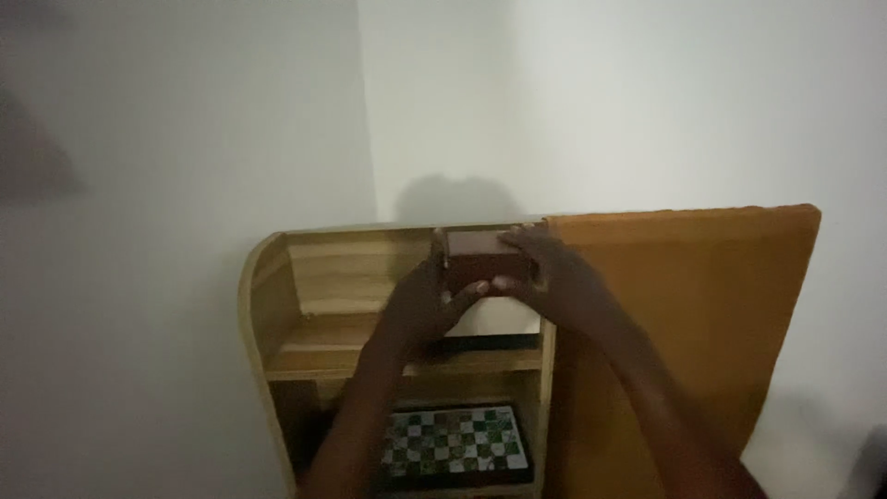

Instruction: Organizing various boxes, papers, and books on a wooden shelf and desk area.

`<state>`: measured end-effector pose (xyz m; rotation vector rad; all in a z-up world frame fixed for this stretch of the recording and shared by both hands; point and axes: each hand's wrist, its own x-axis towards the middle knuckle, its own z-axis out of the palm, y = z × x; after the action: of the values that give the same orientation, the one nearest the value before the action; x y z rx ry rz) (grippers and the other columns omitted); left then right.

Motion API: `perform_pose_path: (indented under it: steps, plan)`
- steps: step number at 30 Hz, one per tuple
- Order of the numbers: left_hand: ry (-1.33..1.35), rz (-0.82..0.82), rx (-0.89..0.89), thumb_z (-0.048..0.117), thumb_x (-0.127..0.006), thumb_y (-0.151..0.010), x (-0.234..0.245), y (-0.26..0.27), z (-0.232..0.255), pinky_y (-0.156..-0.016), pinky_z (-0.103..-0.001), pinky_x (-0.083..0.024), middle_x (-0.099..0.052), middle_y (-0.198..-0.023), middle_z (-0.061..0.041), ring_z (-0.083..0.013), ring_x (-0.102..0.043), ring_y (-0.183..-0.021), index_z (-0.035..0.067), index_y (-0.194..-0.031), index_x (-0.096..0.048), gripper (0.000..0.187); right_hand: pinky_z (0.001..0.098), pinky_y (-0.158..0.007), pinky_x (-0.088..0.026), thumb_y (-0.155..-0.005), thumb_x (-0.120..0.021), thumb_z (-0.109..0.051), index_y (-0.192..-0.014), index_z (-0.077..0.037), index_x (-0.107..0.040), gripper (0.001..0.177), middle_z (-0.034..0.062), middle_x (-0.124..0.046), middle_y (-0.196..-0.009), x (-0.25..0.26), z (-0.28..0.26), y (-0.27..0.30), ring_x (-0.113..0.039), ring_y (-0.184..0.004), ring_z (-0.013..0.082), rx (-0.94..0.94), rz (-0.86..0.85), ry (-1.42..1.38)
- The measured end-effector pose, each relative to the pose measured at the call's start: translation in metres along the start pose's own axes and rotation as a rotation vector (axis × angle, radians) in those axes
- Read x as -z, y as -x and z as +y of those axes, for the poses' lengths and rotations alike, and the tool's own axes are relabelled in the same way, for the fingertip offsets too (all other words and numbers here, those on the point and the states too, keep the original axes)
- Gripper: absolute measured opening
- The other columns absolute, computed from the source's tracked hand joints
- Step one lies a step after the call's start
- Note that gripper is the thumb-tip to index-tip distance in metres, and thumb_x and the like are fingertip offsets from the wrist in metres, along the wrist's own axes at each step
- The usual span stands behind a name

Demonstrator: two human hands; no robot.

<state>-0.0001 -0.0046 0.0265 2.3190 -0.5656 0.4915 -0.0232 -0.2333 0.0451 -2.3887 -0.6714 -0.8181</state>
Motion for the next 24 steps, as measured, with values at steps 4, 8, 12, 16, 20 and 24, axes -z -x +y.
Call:
perform_pose_path:
  steps: [4, 8, 12, 16, 20, 24]
  plan:
    - [0.097, 0.053, -0.150, 0.068, -0.064, -0.084, -0.005, -0.001, -0.006, -0.095, -0.045, -0.058, -0.065, -0.136, -0.022, -0.0343, -0.069, -0.118, 0.010, -0.165, -0.005, 0.116, 0.0486, -0.112, -0.045, -0.089, -0.073, -0.054, -0.145, -0.014, -0.055, 0.071, 0.0180, -0.056, -0.150, -0.011, 0.015, -0.008, -0.052, -0.140, 0.0352, 0.045, 0.042, 0.103]
    - [0.044, 0.024, -0.124, 0.067, -0.066, -0.084, -0.006, -0.009, -0.009, -0.103, -0.046, -0.052, -0.063, -0.142, -0.019, -0.0347, -0.066, -0.124, 0.012, -0.166, -0.009, 0.113, 0.0484, -0.109, -0.047, -0.084, -0.072, -0.060, -0.152, -0.009, -0.043, 0.090, 0.0214, -0.055, -0.146, -0.008, 0.017, -0.012, -0.057, -0.133, 0.0355, -0.025, 0.002, 0.029]
    - [-0.011, 0.021, -0.066, 0.066, -0.072, -0.081, 0.008, -0.006, 0.000, -0.107, -0.047, -0.050, -0.061, -0.142, -0.020, -0.0346, -0.062, -0.128, 0.012, -0.165, -0.010, 0.117, 0.0526, -0.109, -0.043, -0.083, -0.074, -0.063, -0.151, -0.007, -0.045, 0.093, 0.0253, -0.052, -0.148, -0.017, 0.033, -0.019, -0.052, -0.135, 0.0403, 0.002, -0.011, 0.074]
    - [-0.058, -0.143, 0.045, 0.066, -0.076, -0.067, 0.018, -0.015, 0.008, -0.112, -0.045, -0.048, -0.056, -0.150, -0.016, -0.0326, -0.057, -0.136, 0.011, -0.164, 0.000, 0.136, 0.0523, -0.110, -0.044, -0.080, -0.071, -0.066, -0.150, -0.009, -0.045, 0.094, 0.0238, -0.053, -0.147, -0.008, 0.032, -0.021, -0.052, -0.136, 0.0397, 0.036, -0.028, 0.071]
    - [-0.334, 0.245, -0.186, 0.069, -0.082, -0.075, 0.019, -0.022, 0.005, -0.118, -0.058, -0.024, -0.004, -0.166, -0.031, -0.0430, -0.007, -0.154, -0.001, -0.158, -0.001, 0.135, 0.0505, -0.115, -0.042, -0.079, -0.072, -0.061, -0.153, -0.013, -0.041, 0.094, 0.0180, -0.050, -0.153, 0.007, 0.020, -0.030, -0.050, -0.141, 0.0363, -0.044, -0.145, 0.006]
    - [-0.522, 0.704, -0.552, 0.059, -0.081, -0.083, 0.013, -0.013, 0.016, -0.116, -0.060, -0.029, -0.020, -0.162, -0.041, -0.0508, -0.022, -0.151, -0.009, -0.158, -0.015, 0.121, 0.0551, -0.121, -0.030, -0.093, -0.068, -0.047, -0.161, -0.009, -0.023, 0.090, 0.0236, -0.034, -0.164, -0.004, 0.051, -0.051, -0.032, -0.151, 0.0449, 0.286, 0.113, 0.150]
